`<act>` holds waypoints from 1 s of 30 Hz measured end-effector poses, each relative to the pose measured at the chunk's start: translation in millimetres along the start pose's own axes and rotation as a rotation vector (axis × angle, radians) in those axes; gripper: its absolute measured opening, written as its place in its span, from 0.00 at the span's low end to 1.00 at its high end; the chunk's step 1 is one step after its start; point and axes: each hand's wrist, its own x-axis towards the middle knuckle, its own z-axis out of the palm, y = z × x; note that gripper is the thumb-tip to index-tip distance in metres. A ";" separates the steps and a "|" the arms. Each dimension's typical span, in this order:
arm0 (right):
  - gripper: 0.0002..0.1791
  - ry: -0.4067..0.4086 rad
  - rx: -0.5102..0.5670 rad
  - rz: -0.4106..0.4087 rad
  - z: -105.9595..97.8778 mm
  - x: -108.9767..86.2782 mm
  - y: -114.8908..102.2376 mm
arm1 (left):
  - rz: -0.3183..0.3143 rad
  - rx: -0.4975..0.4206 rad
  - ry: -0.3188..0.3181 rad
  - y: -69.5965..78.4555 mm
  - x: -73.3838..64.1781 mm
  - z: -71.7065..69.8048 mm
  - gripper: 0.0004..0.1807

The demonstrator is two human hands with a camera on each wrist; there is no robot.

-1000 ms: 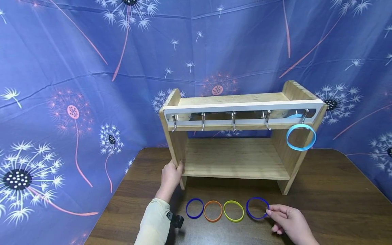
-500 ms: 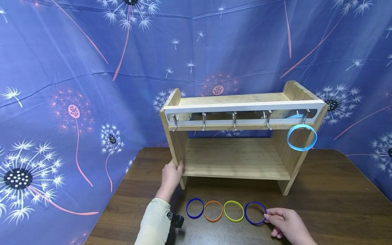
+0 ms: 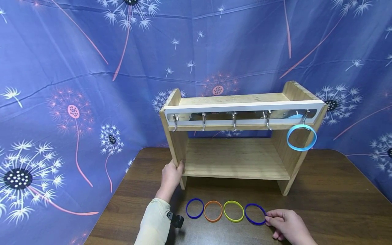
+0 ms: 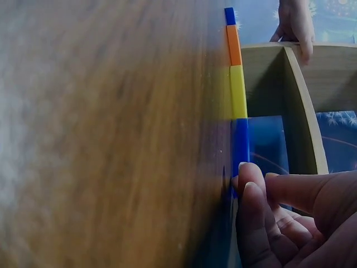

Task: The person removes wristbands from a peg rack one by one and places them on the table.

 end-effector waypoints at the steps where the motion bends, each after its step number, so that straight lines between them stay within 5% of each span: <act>1: 0.18 0.004 -0.005 0.004 -0.4 -0.4 -0.6 | -0.002 0.000 -0.001 -0.3 0.0 0.2 0.14; 13: 0.18 0.148 -0.062 0.029 -10.9 -0.9 -21.7 | -0.011 -0.002 -0.014 -0.9 1.1 0.0 0.14; 21: 0.16 0.266 -0.007 -0.043 -21.9 3.2 -29.2 | -0.002 -0.004 -0.011 -0.8 0.4 0.7 0.14; 30: 0.15 0.310 0.023 -0.133 -33.9 5.8 -37.8 | 0.015 0.003 0.001 -0.3 -0.7 0.1 0.14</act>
